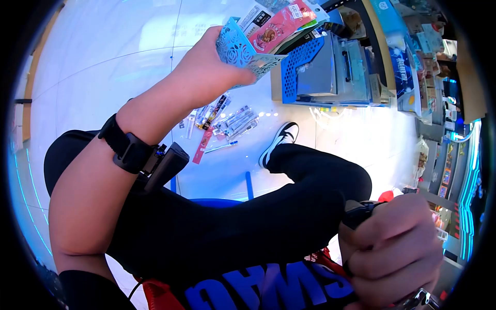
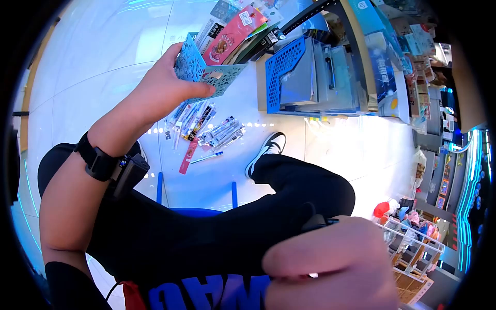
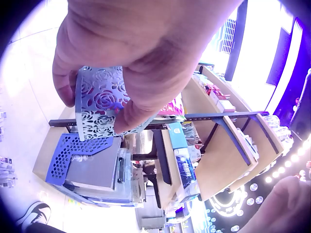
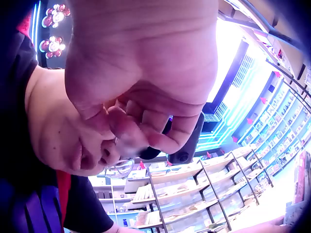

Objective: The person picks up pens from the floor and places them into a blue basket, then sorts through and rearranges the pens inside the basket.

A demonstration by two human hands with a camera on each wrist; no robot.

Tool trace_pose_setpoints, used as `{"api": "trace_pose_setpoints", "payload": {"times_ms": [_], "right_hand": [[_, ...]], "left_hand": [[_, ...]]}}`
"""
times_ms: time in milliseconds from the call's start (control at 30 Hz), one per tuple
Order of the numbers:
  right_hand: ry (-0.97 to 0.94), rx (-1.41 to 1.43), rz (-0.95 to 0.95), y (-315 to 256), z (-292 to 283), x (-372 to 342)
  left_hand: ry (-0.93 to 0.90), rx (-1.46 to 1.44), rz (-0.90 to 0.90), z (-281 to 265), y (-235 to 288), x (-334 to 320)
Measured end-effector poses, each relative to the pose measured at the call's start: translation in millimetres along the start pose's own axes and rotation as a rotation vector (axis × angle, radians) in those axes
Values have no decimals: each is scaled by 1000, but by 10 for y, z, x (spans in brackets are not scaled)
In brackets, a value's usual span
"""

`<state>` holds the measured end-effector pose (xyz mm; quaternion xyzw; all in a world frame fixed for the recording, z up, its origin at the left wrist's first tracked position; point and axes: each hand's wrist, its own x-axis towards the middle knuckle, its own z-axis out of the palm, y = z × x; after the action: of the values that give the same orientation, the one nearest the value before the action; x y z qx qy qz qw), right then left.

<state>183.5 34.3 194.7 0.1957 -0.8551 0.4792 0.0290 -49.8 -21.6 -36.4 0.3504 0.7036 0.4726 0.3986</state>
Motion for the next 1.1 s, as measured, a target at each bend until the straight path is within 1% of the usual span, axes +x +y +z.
{"api": "trace_pose_setpoints", "payload": {"times_ms": [33, 100, 133, 267, 333, 367, 433, 467, 500, 567, 600, 667, 700, 767, 800, 867, 900, 967, 1000, 1033, 1100], "right_hand": [[-11, -5, 4, 38, 151, -18], [334, -199, -54, 222, 460, -102], [294, -168, -77, 220, 363, 18], [272, -142, -105, 305, 429, -31], [457, -163, -300, 385, 552, 131], [450, -169, -294, 416, 659, 163], [733, -232, -313, 467, 858, 172], [559, -247, -240, 430, 740, 182], [559, -248, -235, 469, 709, 164], [431, -204, -355, 573, 694, 94], [432, -204, -352, 628, 697, 48], [302, -264, -441, 705, 698, -18], [301, -267, -444, 673, 711, 2], [380, -226, -408, 606, 757, 85], [377, -223, -419, 612, 745, 100], [371, -33, -410, 593, 683, 74], [364, -30, -418, 575, 594, 59], [201, 160, -276, 541, 424, 50], [335, 213, -446, 781, 521, 179], [332, 219, -440, 876, 504, 185], [292, 343, -7, 1032, 428, 166]], "left_hand": [[4, -11, 4, -1, -6, 5], [-2, -78, 42, -24, -40, 0], [5, -85, 39, -27, -63, 10], [15, -74, 69, -54, -90, 20], [18, -82, 74, -66, -61, 15], [30, -97, 81, -74, -50, 12], [38, -115, 85, -70, -72, 15], [48, -114, 108, -71, -90, 31], [57, -111, 130, -63, -88, 32], [56, -106, 117, -54, -71, 6], [61, -98, 107, -58, -54, -6], [37, -119, 79, -73, -39, -19], [15, -136, 55, -92, -28, -14], [22, -129, 71, -79, -107, 52], [22, -129, 74, -99, -114, 56], [12, -112, 77, -169, -79, 44], [2, -94, 85, -228, -47, 44], [19, -51, 111, -340, -43, 93], [25, -6, 136, -404, -59, 120], [26, -11, 128, -488, -57, 131], [58, -54, 215, -702, -40, 162]]}}
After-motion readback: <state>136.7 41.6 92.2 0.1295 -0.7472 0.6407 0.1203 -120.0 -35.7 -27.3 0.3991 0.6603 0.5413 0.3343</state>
